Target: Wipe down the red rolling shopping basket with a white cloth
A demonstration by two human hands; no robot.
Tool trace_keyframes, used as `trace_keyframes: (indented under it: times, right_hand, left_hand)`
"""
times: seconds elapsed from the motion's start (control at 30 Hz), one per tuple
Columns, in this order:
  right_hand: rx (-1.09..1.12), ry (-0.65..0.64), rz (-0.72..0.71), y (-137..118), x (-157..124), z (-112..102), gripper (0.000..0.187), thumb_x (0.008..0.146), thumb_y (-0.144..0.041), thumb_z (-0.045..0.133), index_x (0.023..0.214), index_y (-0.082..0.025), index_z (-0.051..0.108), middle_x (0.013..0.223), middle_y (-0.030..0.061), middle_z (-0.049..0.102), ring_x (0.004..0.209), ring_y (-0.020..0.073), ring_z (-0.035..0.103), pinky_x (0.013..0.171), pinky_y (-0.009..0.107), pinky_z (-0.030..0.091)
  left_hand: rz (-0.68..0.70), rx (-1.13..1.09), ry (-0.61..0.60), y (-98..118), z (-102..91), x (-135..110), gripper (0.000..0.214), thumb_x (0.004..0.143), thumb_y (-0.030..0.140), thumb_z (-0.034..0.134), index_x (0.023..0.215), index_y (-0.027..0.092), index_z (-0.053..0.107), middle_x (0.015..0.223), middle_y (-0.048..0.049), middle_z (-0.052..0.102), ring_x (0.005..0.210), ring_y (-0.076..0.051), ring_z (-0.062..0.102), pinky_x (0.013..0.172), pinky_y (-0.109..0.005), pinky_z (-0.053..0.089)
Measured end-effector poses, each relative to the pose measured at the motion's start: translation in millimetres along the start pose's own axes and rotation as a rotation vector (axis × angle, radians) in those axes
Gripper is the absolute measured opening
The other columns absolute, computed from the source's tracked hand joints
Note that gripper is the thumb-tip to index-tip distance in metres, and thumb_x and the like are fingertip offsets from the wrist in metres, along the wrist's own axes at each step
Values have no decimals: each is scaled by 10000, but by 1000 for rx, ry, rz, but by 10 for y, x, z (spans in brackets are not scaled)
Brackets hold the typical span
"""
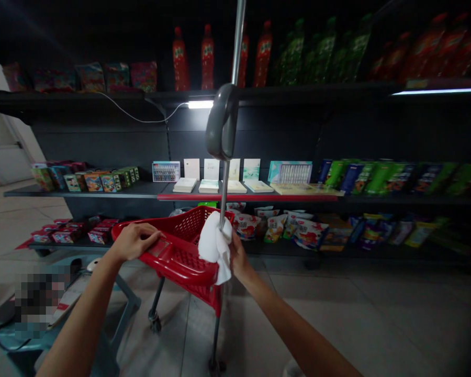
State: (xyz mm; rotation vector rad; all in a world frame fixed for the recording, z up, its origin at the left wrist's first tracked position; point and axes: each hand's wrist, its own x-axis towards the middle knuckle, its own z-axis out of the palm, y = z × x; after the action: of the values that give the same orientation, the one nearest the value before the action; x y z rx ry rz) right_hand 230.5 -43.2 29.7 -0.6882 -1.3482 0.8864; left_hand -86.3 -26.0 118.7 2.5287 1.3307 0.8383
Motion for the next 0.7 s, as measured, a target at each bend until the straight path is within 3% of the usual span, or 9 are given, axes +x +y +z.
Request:
trace_keyframes:
  times: [0.1, 0.17, 0.23, 0.33, 0.4, 0.5, 0.6, 0.7]
  right_hand:
    - [-83, -74, -119, 36, -48, 163, 550, 916, -647, 536, 1346, -307, 578, 1034, 53, 715, 890, 237, 665, 834, 370, 558]
    - [-137, -172, -163, 45, -62, 267, 479, 966, -579, 494, 1342, -292, 571, 983, 46, 710, 841, 225, 658, 819, 362, 551]
    - [-162, -232, -208, 64, -54, 373, 415, 988, -512, 484, 1330, -293, 566, 977, 38, 703, 843, 225, 658, 843, 365, 546]
    - [-186, -298, -264, 110, -12, 541, 322, 1005, -389, 473, 1295, -291, 574, 1053, 45, 702, 938, 233, 670, 917, 370, 526]
    - [-197, -326, -290, 137, 23, 648, 306, 1001, -296, 457, 1283, -276, 576, 1131, 60, 695, 1027, 239, 665, 961, 371, 506]
    - [-206, -358, -311, 155, 67, 755, 342, 981, -199, 424, 1283, -258, 572, 1205, 74, 680, 1097, 240, 648, 996, 375, 488]
    - [-251, -393, -337, 166, 96, 761, 352, 960, -140, 399, 1254, -230, 571, 1186, 86, 678, 1086, 232, 648, 979, 363, 493]
    - [-332, -437, -366, 191, 116, 695, 344, 927, -83, 401, 1206, -201, 563, 1156, 89, 667, 1084, 218, 640, 973, 344, 489]
  left_hand:
    - [-101, 25, 300, -142, 14, -173, 476, 966, 523, 450, 904, 228, 819, 1048, -51, 792, 1037, -225, 707, 952, -301, 519]
    - [-223, 96, 542, -103, 33, -304, 479, 982, 510, 428, 918, 224, 807, 1057, -51, 788, 1053, -232, 700, 974, -330, 513]
    - [-331, 155, 758, 61, 64, -415, 482, 1005, 477, 397, 942, 216, 797, 1065, -60, 780, 1049, -244, 695, 980, -365, 508]
    - [-314, 121, 935, 459, 164, -496, 484, 1029, 428, 359, 950, 204, 781, 1044, -73, 767, 1041, -241, 682, 990, -380, 496]
    - [-258, 127, 965, 724, 275, -484, 452, 1031, 396, 363, 954, 207, 767, 1034, -70, 756, 1053, -232, 666, 999, -372, 483]
    - [-261, 252, 842, 974, 462, -410, 370, 1009, 362, 416, 963, 215, 752, 1015, -68, 749, 1040, -245, 643, 965, -379, 469]
    - [-350, 412, 754, 1017, 580, -354, 304, 961, 335, 488, 882, 190, 743, 961, -91, 756, 973, -265, 644, 888, -381, 450]
    - [-412, 447, 747, 967, 597, -359, 363, 941, 350, 506, 663, 191, 677, 749, -79, 723, 808, -232, 644, 774, -337, 421]
